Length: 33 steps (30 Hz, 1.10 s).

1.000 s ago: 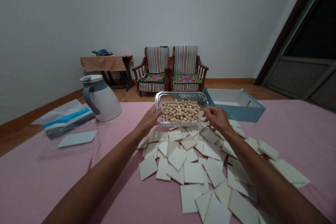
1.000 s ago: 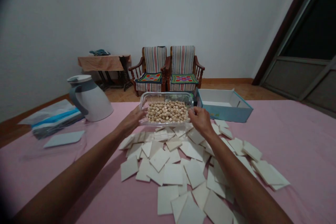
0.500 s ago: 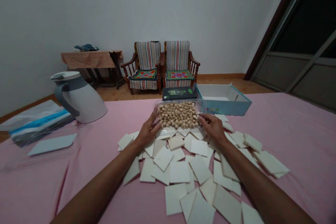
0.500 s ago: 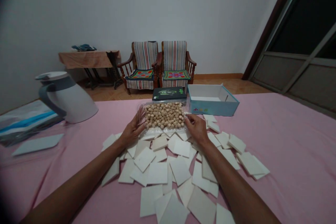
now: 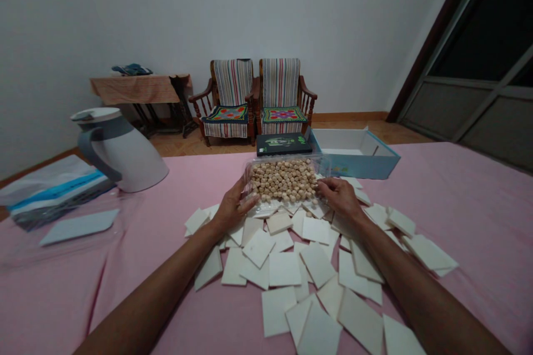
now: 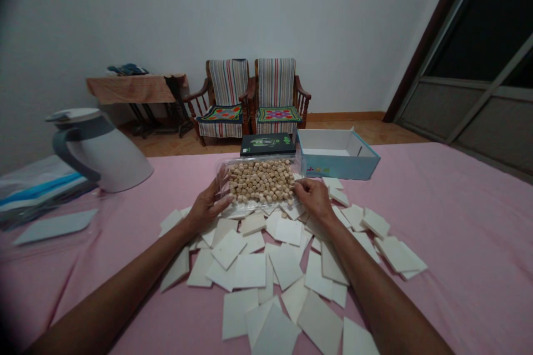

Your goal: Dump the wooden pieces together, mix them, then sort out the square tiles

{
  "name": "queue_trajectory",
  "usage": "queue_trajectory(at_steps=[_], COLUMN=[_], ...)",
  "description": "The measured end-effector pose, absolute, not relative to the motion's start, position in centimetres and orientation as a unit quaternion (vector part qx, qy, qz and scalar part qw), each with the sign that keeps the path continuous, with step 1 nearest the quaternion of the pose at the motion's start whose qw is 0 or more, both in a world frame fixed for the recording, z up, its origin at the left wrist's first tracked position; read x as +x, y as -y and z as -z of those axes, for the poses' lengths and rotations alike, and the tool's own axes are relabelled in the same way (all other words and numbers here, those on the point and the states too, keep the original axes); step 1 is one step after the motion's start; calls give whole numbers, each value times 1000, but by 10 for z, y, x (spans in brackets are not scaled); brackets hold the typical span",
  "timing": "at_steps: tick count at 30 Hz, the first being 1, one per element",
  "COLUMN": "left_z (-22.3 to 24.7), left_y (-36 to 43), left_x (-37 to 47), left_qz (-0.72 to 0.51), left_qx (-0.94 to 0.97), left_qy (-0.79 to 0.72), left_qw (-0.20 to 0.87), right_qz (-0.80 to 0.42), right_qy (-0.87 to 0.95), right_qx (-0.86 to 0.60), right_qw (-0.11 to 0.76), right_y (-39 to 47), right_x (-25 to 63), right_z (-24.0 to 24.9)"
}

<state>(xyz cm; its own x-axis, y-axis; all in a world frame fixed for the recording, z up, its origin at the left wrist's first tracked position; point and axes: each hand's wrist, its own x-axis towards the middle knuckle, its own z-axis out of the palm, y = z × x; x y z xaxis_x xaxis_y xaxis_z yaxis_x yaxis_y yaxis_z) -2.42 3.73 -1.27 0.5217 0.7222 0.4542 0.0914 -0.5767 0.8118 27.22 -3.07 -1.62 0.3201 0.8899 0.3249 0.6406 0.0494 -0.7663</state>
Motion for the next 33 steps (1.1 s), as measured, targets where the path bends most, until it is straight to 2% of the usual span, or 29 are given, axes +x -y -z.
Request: queue_trajectory(at_steps=[3, 8, 13, 15, 18, 21, 26, 33], left_z=[10, 0, -28, -38, -42, -31, -13, -7], left_y=[-36, -32, -2, 17, 41, 50, 36, 8], left_x=[-24, -21, -15, -12, -7, -7, -24, -41], left_qz=[-405, -365, -458, -432, -212, -73, -46, -127], left_qx=[793, 825, 812, 854, 968, 990, 983, 954], left_qy=[-260, -257, -345, -283, -97, -84, -176, -266], left_qw=[373, 345, 110, 61, 92, 87, 40, 60], right_qz=[-152, -152, -120, -107, -100, -100, -96, -86], right_qy=[527, 539, 522, 501, 494, 491, 476, 476], right_qx=[-696, -718, -713, -721, -724, -720, -720, -706], right_qw=[464, 414, 452, 467, 471, 480, 496, 516], right_y=[32, 34, 30, 29, 31, 34, 33, 31], right_x=[275, 278, 285, 286, 285, 281, 282, 285], right_z=[12, 3, 14, 17, 16, 12, 16, 18])
